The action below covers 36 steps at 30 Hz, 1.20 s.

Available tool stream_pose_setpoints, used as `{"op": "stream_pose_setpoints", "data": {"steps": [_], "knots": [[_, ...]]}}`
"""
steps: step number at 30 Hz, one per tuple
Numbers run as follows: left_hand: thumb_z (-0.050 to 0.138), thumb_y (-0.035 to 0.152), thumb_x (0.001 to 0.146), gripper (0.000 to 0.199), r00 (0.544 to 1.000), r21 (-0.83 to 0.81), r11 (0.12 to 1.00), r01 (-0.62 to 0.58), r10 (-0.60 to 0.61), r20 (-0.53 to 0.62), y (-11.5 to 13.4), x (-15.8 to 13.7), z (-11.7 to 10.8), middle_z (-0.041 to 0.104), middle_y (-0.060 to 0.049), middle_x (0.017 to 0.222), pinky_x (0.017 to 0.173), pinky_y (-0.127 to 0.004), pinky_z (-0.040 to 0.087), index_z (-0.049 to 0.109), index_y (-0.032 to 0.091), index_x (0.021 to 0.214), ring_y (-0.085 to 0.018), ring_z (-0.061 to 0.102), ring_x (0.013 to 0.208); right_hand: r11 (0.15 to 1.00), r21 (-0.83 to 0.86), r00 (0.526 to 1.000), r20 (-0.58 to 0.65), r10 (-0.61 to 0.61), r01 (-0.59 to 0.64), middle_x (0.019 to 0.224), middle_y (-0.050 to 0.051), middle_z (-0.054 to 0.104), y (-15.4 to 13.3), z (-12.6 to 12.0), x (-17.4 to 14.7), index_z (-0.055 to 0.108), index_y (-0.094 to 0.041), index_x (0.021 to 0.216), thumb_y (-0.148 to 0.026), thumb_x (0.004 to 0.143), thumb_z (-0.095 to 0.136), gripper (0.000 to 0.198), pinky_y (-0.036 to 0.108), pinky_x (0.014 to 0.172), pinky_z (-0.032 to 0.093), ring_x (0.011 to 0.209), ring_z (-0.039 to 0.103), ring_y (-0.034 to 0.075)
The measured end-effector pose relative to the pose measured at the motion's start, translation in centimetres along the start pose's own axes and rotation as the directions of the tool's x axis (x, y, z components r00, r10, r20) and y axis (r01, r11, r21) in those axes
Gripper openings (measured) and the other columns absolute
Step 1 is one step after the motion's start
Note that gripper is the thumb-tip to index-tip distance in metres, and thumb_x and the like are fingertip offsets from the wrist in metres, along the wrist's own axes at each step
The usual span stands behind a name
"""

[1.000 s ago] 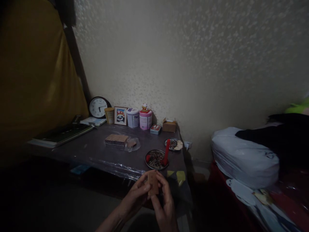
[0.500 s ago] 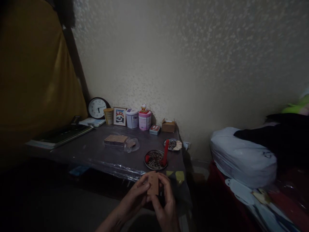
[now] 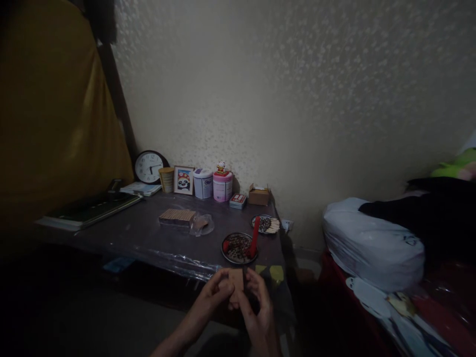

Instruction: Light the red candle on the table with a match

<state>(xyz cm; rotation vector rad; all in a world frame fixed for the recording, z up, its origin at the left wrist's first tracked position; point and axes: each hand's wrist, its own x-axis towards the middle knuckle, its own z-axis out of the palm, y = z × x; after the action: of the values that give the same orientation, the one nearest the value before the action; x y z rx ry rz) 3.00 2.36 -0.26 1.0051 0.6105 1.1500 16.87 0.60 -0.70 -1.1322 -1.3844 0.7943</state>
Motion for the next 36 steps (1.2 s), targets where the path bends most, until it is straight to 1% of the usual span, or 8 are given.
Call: {"op": "stream_pose_setpoints", "data": {"steps": [6, 9, 13, 18, 22, 29, 32, 36], "knots": [[0.064, 0.033, 0.077, 0.029, 0.995, 0.166, 0.981, -0.096, 0.092, 0.031, 0.6, -0.5, 0.0, 0.064, -0.001, 0.091, 0.079, -0.026, 0.040, 0.060, 0.021, 0.103, -0.017, 0.056, 0.088, 0.978, -0.127, 0.984, -0.048, -0.173, 0.165, 0.077, 0.001, 0.065, 0.0, -0.5, 0.4, 0.063, -0.023, 0.083, -0.034, 0.078, 0.062, 0.012, 0.024, 0.065, 0.052, 0.072, 0.064, 0.017], [0.067, 0.033, 0.075, 0.039, 0.997, 0.085, 0.996, -0.031, 0.024, 0.077, 1.0, -0.9, -0.2, 0.063, -0.003, 0.104, 0.089, -0.029, 0.037, 0.057, 0.024, 0.111, -0.020, 0.053, 0.102, 0.917, -0.257, 0.942, -0.059, -0.330, 0.305, 0.085, 0.002, 0.064, -0.2, -0.7, 0.4, 0.064, -0.024, 0.080, -0.025, 0.079, 0.061, 0.004, 0.026, 0.073, 0.052, 0.083, 0.063, 0.018], [0.068, 0.033, 0.073, 0.047, 0.985, -0.066, 0.997, 0.036, -0.024, 0.169, 1.3, -1.1, -0.3, 0.062, -0.004, 0.107, 0.092, -0.033, 0.036, 0.054, 0.025, 0.117, -0.022, 0.054, 0.106, 0.808, -0.373, 0.865, -0.031, -0.501, 0.455, 0.099, 0.003, 0.063, -0.5, -1.0, 0.2, 0.063, -0.026, 0.087, -0.012, 0.077, 0.056, 0.019, 0.027, 0.082, 0.051, 0.093, 0.061, 0.017], [0.071, 0.027, 0.071, 0.051, 0.975, -0.126, 0.992, -0.016, 0.044, 0.219, 1.3, -0.9, -0.1, 0.059, -0.006, 0.117, 0.095, -0.034, 0.035, 0.054, 0.026, 0.119, -0.023, 0.052, 0.110, 0.755, -0.414, 0.825, -0.019, -0.566, 0.508, 0.106, 0.003, 0.060, -0.8, -0.9, 0.0, 0.062, -0.027, 0.089, -0.006, 0.077, 0.052, 0.026, 0.026, 0.086, 0.049, 0.100, 0.059, 0.016], [0.074, 0.024, 0.068, 0.053, 0.969, -0.165, 0.986, -0.033, 0.072, 0.237, 1.3, -0.9, 0.0, 0.059, -0.005, 0.117, 0.091, -0.032, 0.038, 0.055, 0.027, 0.117, -0.021, 0.055, 0.107, 0.801, -0.368, 0.853, -0.039, -0.520, 0.472, 0.112, 0.005, 0.060, -0.6, -0.9, 0.1, 0.061, -0.027, 0.097, -0.012, 0.081, 0.050, 0.024, 0.030, 0.088, 0.049, 0.106, 0.058, 0.018], [0.076, 0.023, 0.065, 0.054, 0.975, -0.213, 0.977, -0.025, 0.071, 0.209, 1.3, -0.9, 0.0, 0.060, -0.007, 0.113, 0.090, -0.032, 0.039, 0.056, 0.025, 0.115, -0.023, 0.054, 0.108, 0.982, -0.104, 0.981, -0.097, -0.168, 0.158, 0.109, 0.006, 0.063, -0.7, -1.4, -0.2, 0.060, -0.026, 0.101, -0.029, 0.087, 0.048, 0.019, 0.033, 0.090, 0.049, 0.103, 0.060, 0.020], [0.076, 0.020, 0.065, 0.054, 0.979, -0.216, 0.975, -0.048, 0.089, 0.185, 1.0, -0.7, -0.1, 0.059, -0.007, 0.116, 0.090, -0.032, 0.039, 0.056, 0.026, 0.115, -0.023, 0.055, 0.107, 0.994, -0.030, 0.995, -0.014, -0.103, 0.102, 0.113, 0.005, 0.062, -1.5, -1.4, -0.4, 0.058, -0.027, 0.107, -0.034, 0.089, 0.046, 0.023, 0.033, 0.091, 0.049, 0.105, 0.059, 0.020], [0.074, 0.019, 0.067, 0.052, 0.983, -0.203, 0.976, -0.083, 0.113, 0.141, 0.9, -0.5, -0.1, 0.058, -0.006, 0.116, 0.089, -0.030, 0.039, 0.055, 0.028, 0.114, -0.020, 0.057, 0.101, 0.991, -0.011, 0.985, 0.109, -0.131, 0.133, 0.131, 0.005, 0.049, -1.7, -0.8, -0.6, 0.051, -0.029, 0.117, -0.032, 0.083, 0.057, 0.034, 0.039, 0.101, 0.041, 0.122, 0.047, 0.024]]}}
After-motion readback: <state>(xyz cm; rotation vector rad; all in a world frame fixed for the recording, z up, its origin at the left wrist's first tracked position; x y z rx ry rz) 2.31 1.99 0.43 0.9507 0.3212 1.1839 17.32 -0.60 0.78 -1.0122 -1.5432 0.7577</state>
